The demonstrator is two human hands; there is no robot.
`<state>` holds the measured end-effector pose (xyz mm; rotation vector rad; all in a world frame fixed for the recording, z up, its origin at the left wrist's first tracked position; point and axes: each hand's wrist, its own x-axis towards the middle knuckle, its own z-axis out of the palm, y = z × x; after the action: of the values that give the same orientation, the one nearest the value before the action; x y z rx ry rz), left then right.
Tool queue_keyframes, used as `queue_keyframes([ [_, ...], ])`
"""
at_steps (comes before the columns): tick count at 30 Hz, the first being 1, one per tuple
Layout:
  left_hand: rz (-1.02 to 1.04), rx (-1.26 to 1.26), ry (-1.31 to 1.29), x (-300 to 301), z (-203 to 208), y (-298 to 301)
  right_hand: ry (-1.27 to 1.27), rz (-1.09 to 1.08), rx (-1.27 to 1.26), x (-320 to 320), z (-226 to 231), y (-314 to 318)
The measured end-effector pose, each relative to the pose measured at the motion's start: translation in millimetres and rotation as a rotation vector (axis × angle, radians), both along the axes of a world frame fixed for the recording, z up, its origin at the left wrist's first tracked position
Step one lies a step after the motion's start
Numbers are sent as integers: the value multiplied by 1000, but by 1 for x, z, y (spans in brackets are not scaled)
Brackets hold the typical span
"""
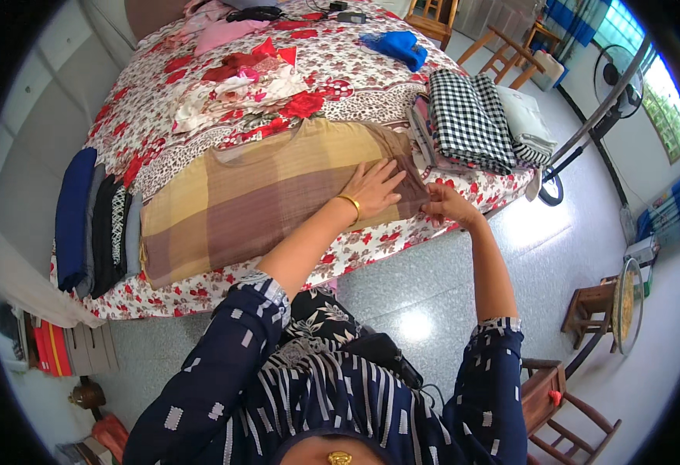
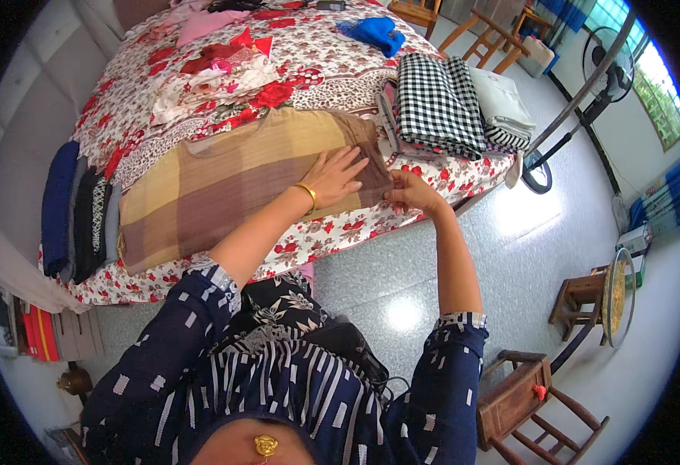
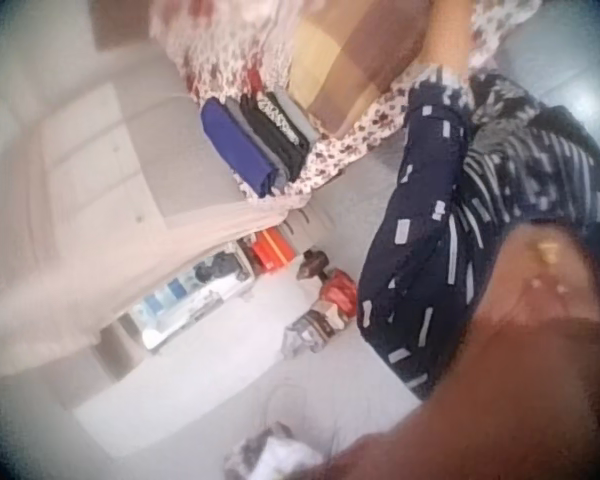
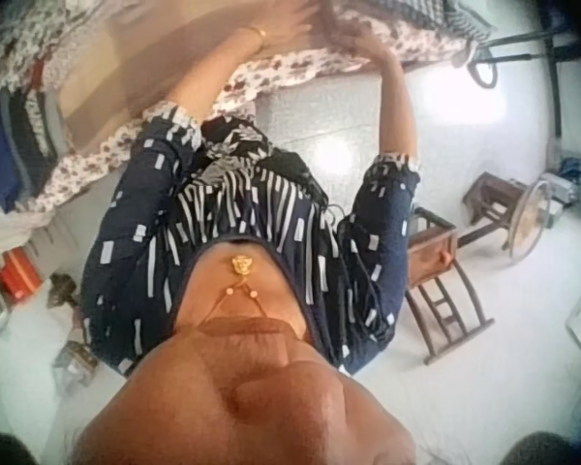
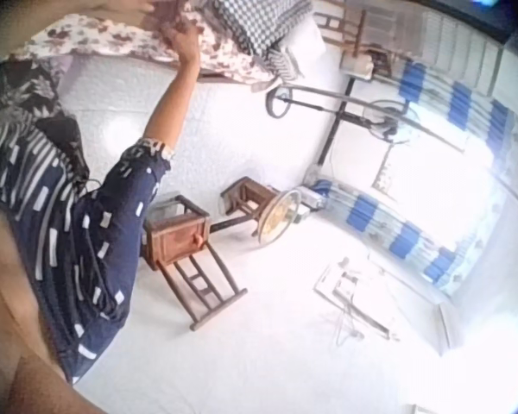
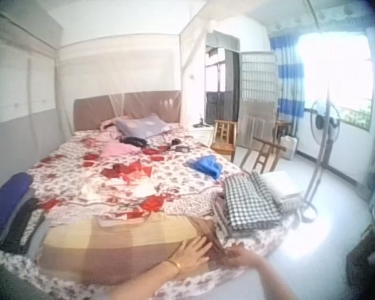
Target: Folding a plaid shirt and other clothing items on a bed.
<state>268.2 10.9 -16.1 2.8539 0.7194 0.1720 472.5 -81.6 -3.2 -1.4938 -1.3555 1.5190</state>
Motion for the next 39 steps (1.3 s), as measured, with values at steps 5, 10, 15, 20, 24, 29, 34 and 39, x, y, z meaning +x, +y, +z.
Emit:
queue_keyframes([
  [5,15,54,44,6,-4,-3,245,-100,37,29,-12,-7],
  [10,20,66,38,8,-7,-3,281,-155,75,31,-23,-13],
  [15,40,71,50,2,-9,-1,203,-365,215,14,-20,-18],
  [20,0,-36,-269,-3,-21,11,-346,-432,784,-67,2,8],
  [24,210,-689,-735,-37,-28,35,-331,-308,805,-139,30,39],
  [29,484,-59,-137,-85,-1,29,-614,-191,876,-149,-22,87],
  [34,580,-45,47,-130,-7,40,-1077,-114,559,-108,-29,99],
  [39,675,-60,48,-161,-8,52,-1162,-182,436,-48,-38,105],
])
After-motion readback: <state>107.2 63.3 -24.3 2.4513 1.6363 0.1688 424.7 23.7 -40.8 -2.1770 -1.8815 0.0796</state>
